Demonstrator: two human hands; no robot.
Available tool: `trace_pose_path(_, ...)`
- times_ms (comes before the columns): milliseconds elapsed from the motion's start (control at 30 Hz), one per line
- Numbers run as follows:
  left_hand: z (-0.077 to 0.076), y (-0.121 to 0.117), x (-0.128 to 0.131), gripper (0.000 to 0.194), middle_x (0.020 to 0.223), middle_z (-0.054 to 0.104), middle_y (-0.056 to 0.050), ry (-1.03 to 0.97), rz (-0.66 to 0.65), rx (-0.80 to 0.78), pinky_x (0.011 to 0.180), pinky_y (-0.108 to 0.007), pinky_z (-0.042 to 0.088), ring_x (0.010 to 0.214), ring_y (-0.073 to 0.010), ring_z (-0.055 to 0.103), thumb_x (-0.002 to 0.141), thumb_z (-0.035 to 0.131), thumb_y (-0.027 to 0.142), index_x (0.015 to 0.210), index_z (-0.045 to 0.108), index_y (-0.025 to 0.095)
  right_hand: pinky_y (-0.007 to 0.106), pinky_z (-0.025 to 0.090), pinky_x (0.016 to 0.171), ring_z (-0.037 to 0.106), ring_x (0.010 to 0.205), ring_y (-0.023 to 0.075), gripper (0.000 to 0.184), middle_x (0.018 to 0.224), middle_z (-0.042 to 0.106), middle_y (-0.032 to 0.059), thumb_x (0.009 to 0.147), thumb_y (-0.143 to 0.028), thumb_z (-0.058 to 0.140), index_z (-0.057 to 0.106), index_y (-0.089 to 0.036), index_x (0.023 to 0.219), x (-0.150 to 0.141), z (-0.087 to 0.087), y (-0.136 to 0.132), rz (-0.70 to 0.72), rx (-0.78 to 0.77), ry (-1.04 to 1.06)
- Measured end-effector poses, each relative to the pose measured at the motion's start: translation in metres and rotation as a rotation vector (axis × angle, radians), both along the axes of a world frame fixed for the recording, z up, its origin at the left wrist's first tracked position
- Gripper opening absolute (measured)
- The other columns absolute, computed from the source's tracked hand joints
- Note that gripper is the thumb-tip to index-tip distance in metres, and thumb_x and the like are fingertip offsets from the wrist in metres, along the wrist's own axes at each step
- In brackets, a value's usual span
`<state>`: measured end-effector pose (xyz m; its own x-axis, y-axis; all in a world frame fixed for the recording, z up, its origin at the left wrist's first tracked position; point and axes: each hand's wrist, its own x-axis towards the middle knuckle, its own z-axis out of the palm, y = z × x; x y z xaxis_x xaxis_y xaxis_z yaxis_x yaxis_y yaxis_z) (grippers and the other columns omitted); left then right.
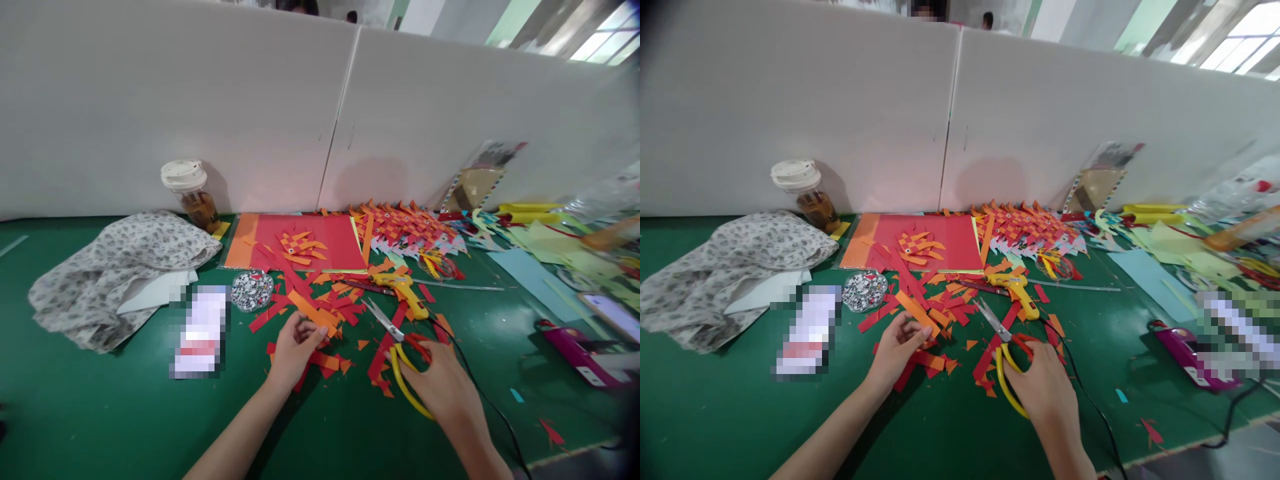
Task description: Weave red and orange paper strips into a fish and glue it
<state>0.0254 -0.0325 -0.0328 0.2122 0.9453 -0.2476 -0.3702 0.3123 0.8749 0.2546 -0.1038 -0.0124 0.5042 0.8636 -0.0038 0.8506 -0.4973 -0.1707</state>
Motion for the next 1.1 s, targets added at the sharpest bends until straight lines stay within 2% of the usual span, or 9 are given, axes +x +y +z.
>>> trace_pose_path(133,-0.003,0.0,0.001,0.037,0.059,0.062,0.004,0.011,-0.019,0.015,0.053,-0.02,0.043,0.056,-0.0115,0.06,0.065,0.074,0.035,0.077,0.042,0.019,0.037,0.048,0.067,0.062,0.085,0.0279,0.053,0.098,0.063,0.0114,0.067,-0.054,0.055,0.051,-0.018,0.106,0.021,-0.008,-0.005,0.019,0.083,-0.019)
trace_pose_path(233,-0.006,-0.001,0.002,0.035,0.061,0.062,0.003,0.015,-0.029,0.026,0.056,-0.021,0.044,0.058,-0.0121,0.06,0.067,0.073,0.033,0.078,0.044,0.019,0.04,0.047,0.076,0.06,0.09,0.0294,0.053,0.096,0.063,0.0128,0.069,-0.053,0.057,0.052,-0.016,0.106,0.014,0.003,-0.004,0.099,0.239,-0.053)
trace_pose_path(300,-0.006,-0.002,0.002,0.033,0.063,0.062,0.003,0.015,-0.041,0.036,0.059,-0.022,0.045,0.06,-0.0122,0.061,0.068,0.072,0.033,0.08,0.045,0.019,0.038,0.046,0.078,0.06,0.089,0.0267,0.045,0.096,0.064,0.0104,0.073,-0.053,0.056,0.055,-0.019,0.102,-0.004,0.014,-0.001,0.13,0.33,0.034)
trace_pose_path(400,-0.004,-0.003,0.002,0.031,0.063,0.062,0.003,0.014,-0.058,0.046,0.06,-0.022,0.045,0.06,-0.0116,0.061,0.069,0.071,0.032,0.081,0.045,0.019,0.031,0.048,0.073,0.061,0.077,0.0199,0.035,0.085,0.065,0.0052,0.078,-0.052,0.054,0.06,-0.022,0.093,-0.044,0.027,0.007,0.229,0.27,0.384)
trace_pose_path(467,-0.003,-0.003,0.003,0.032,0.063,0.062,0.004,0.003,-0.063,0.049,0.058,-0.021,0.044,0.058,-0.0108,0.06,0.068,0.072,0.031,0.08,0.046,0.019,0.029,0.048,0.071,0.061,0.074,0.0191,0.033,0.082,0.066,0.005,0.08,-0.05,0.052,0.061,-0.021,0.095,-0.068,0.03,0.015,0.312,0.238,0.545)
trace_pose_path(600,0.001,-0.004,0.002,0.031,0.064,0.062,0.002,-0.004,-0.085,0.08,0.059,-0.021,0.045,0.06,-0.0111,0.059,0.066,0.074,0.031,0.084,0.053,0.017,0.026,0.047,0.068,0.061,0.075,0.0179,0.026,0.081,0.067,0.0041,0.085,-0.042,0.048,0.062,-0.02,0.082,-0.093,0.029,0.031,0.396,0.279,0.656)
trace_pose_path(733,0.009,-0.002,-0.003,0.027,0.071,0.065,-0.002,0.05,-0.06,0.11,0.062,-0.024,0.048,0.065,-0.0141,0.062,0.063,0.076,0.032,0.079,0.062,0.015,0.027,0.046,0.068,0.061,0.072,0.0182,0.025,0.076,0.067,0.0032,0.085,-0.039,0.047,0.059,-0.021,0.075,-0.094,0.03,0.04,0.44,0.261,0.657)
trace_pose_path(900,0.021,0.008,-0.023,0.023,0.073,0.07,-0.004,0.136,0.058,0.081,0.065,-0.026,0.052,0.068,-0.0165,0.064,0.066,0.073,0.036,0.073,0.069,0.015,0.028,0.046,0.067,0.061,0.072,0.0184,0.025,0.077,0.067,0.0024,0.086,-0.039,0.044,0.058,-0.022,0.074,-0.086,0.033,0.039,0.52,0.162,0.619)
trace_pose_path(1100,0.026,0.022,-0.062,0.026,0.071,0.07,-0.003,0.231,0.243,0.084,0.069,-0.028,0.054,0.066,-0.0161,0.065,0.063,0.075,0.036,0.077,0.07,0.014,0.026,0.044,0.06,0.061,0.066,0.0175,0.026,0.072,0.066,0.0009,0.085,-0.042,0.045,0.059,-0.023,0.075,-0.057,0.029,0.033,0.447,0.143,0.523)
